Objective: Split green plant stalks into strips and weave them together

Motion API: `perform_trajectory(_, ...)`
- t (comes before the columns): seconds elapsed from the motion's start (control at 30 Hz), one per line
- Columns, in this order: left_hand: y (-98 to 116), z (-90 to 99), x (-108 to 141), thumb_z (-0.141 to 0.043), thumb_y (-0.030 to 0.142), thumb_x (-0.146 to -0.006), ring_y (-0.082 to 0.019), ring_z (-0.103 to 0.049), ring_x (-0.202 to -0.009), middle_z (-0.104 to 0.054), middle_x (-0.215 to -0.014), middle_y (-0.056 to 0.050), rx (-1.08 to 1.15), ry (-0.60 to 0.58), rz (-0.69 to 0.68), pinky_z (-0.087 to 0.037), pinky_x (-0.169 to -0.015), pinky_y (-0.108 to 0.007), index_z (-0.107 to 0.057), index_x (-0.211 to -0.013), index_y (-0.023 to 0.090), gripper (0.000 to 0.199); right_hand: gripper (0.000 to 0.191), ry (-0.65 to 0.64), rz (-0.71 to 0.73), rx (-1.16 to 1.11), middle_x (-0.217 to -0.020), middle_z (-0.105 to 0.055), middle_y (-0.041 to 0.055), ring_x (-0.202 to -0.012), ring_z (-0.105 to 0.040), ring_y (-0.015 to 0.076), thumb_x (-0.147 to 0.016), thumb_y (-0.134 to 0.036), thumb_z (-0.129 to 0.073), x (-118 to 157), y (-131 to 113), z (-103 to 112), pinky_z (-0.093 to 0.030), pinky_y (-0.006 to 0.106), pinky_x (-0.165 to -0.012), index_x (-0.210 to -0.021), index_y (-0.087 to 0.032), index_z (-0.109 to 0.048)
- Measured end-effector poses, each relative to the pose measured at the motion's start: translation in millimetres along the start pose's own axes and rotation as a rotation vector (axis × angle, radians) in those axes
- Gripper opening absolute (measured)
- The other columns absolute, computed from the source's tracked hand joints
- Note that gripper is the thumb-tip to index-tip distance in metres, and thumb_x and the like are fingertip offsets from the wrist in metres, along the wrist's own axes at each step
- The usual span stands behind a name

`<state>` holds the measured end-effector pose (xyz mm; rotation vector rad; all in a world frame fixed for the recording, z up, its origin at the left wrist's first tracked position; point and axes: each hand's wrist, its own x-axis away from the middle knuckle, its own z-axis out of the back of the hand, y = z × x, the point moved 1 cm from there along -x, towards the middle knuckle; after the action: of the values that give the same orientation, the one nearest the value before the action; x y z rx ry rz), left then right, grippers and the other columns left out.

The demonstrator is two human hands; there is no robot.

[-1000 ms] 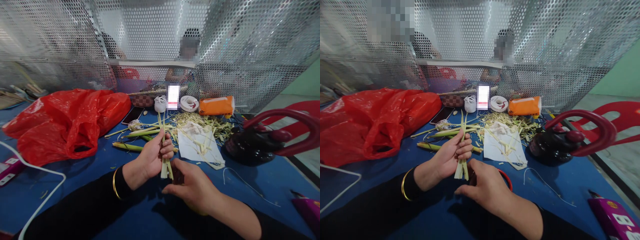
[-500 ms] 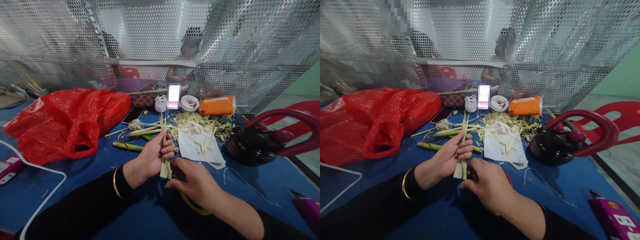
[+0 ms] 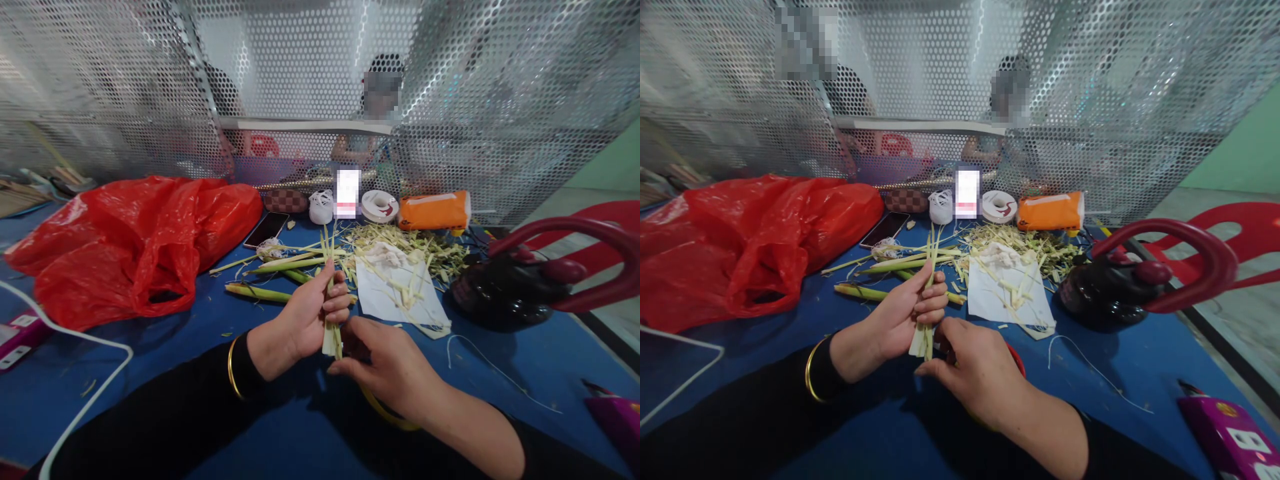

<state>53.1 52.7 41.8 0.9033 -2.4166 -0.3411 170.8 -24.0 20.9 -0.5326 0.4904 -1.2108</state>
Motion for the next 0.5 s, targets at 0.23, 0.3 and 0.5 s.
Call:
perform_trajectory(0.23,-4.6,-1.3,2.5,-0.043,0.028,-0.098,-0.001,-0.025,-0.031,-0.032,-0.05,0.01,-0.117,0.034,0.007,-0.021,-0.029,-0.01,-0.049,-0.074,0.014,0.029,0.026,0.023,0.0,-0.047,-0.065,-0.061,-0.001,-0.056,-0.052,0.0146,-0.079,-0.041,-0.071,1.8,1.5,-1.6,-0.033,0.026,-0.053,-0.075,-0.02,-0.057)
perform_trajectory(0.3,-5.9,-1.7,3.5,-0.042,0.024,-0.098,-0.001,-0.024,-0.031,-0.032,-0.049,0.01,-0.14,0.04,0.009,-0.02,-0.029,-0.01,-0.049,-0.074,0.014,0.027,0.025,0.038,-0.007,-0.06,-0.066,-0.062,-0.0008,-0.056,-0.052,0.0145,-0.08,-0.042,-0.07,2.8,2.9,-2.5,-0.034,0.026,-0.053,-0.075,-0.02,-0.057)
perform_trajectory(0.5,-8.6,-1.6,4.4,-0.045,0.022,-0.096,-0.001,-0.023,-0.031,-0.033,-0.049,0.01,-0.159,0.041,0.017,-0.019,-0.029,-0.009,-0.047,-0.072,0.015,0.025,0.028,0.06,-0.034,-0.073,-0.066,-0.064,0.0003,-0.058,-0.053,0.0153,-0.082,-0.046,-0.067,3.6,5.7,-4.2,-0.034,0.027,-0.054,-0.073,-0.021,-0.058)
